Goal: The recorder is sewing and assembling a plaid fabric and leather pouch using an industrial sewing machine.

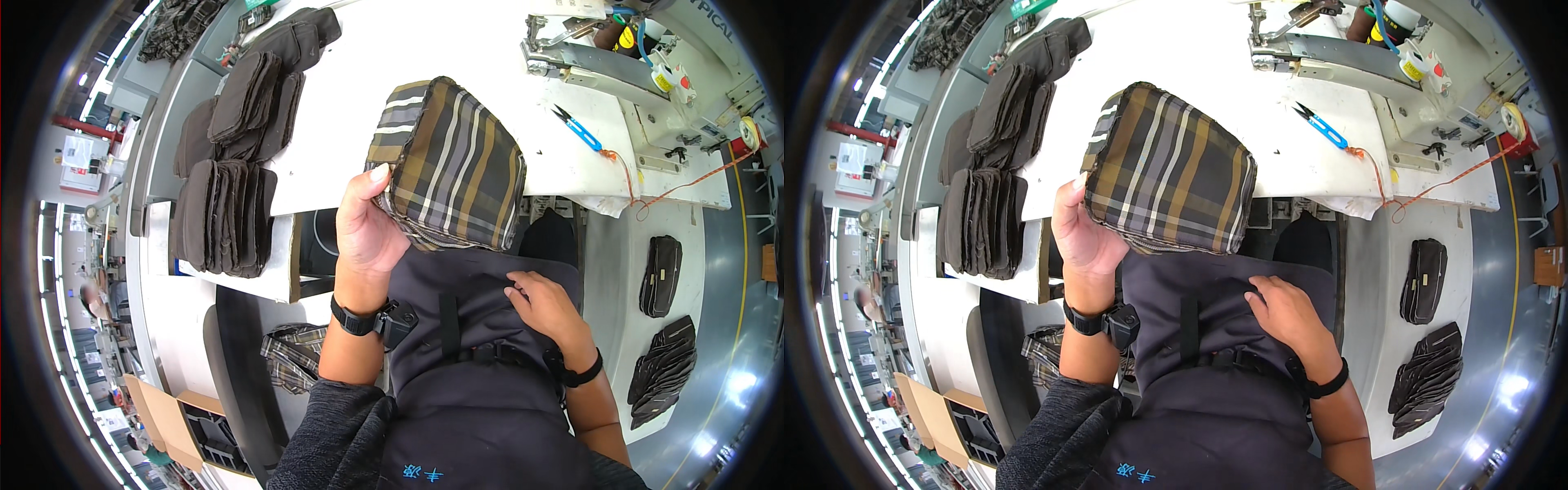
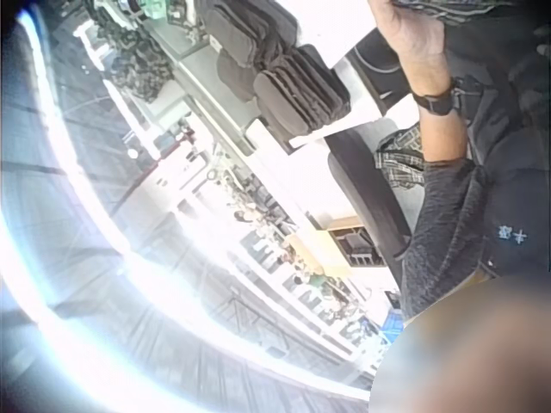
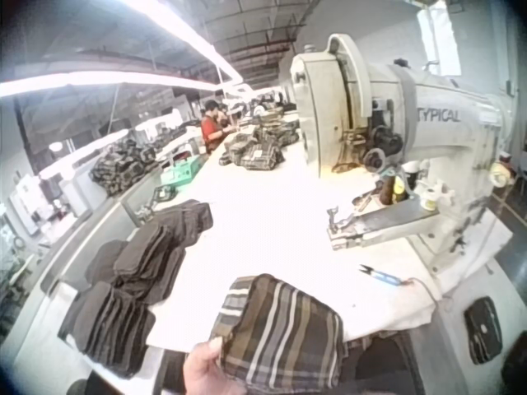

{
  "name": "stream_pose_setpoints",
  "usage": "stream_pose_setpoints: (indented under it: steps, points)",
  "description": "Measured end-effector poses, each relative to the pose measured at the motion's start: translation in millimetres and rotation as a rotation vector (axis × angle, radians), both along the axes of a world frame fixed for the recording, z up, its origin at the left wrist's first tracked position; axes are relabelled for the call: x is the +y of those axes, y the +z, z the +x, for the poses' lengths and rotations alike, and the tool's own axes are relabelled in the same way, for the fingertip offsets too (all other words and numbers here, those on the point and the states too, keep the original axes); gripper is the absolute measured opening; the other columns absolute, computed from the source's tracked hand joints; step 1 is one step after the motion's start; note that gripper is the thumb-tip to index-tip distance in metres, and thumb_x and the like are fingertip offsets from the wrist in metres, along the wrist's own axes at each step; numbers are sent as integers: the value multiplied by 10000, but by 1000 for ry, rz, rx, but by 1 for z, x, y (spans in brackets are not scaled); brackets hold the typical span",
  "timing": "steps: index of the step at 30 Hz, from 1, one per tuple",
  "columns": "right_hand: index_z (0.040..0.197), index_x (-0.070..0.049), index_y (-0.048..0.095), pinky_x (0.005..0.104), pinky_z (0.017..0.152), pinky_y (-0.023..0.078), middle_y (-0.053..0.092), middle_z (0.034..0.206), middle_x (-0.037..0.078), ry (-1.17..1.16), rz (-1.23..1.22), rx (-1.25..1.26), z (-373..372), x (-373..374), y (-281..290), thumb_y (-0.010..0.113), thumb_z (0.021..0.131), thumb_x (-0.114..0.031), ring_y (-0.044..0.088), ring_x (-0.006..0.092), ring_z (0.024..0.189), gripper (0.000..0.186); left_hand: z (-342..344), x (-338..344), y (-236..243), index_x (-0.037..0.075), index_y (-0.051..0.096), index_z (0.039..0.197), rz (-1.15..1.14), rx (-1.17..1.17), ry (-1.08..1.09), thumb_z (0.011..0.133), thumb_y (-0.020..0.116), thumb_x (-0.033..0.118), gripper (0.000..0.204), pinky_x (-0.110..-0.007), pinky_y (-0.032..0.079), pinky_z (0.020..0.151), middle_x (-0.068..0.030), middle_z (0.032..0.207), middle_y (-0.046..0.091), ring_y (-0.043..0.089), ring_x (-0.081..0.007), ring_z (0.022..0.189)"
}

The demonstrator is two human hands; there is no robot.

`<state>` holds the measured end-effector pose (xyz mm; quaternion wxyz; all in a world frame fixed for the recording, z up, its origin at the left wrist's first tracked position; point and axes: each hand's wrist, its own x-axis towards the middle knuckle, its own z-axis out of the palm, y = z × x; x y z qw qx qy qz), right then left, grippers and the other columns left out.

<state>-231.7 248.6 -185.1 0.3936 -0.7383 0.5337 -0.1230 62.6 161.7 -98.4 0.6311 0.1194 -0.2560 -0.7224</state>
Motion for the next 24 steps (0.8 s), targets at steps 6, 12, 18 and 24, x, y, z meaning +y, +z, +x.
stream_pose_setpoints:
  steps: [6, 12, 18, 24]
  points:
    - [1228, 27, 691, 470, 942, 545, 722, 1116, 226, 17, 0, 17, 1, 0, 2, 657, 995, -222, 686, 410, 1060, 342, 2, 0, 0, -22, 629, 1381, -6, 17, -28, 1004, 563, 277, 486, -445, 531, 1060, -152, 1343, 706, 691, -288, 1198]
    - [1232, 27, 692, 472, 949, 544, 721, 1122, 230, 22, 3, 25, 2, 0, 0, 653, 997, -225, 685, 413, 1066, 347, 0, 0, 0, -27, 634, 1372, -5, 21, -25, 1008, 558, 273, 477, -443, 535, 1054, -156, 1338, 709, 694, -288, 1195]
    - [1237, 29, 690, 471, 951, 546, 720, 1129, 232, 28, -2, 32, 2, 0, 0, 657, 995, -224, 685, 415, 1069, 352, 1, -1, -2, -29, 639, 1367, -12, 40, -25, 1017, 549, 271, 470, -444, 538, 1051, -157, 1321, 717, 701, -292, 1181]
    - [1236, 21, 692, 458, 912, 553, 719, 1112, 222, 36, -55, 18, -3, 4, -10, 665, 994, -218, 692, 411, 1023, 341, -3, 4, 5, -35, 623, 1379, 14, 21, -15, 997, 560, 246, 478, -437, 535, 1054, -153, 1339, 706, 696, -283, 1185]
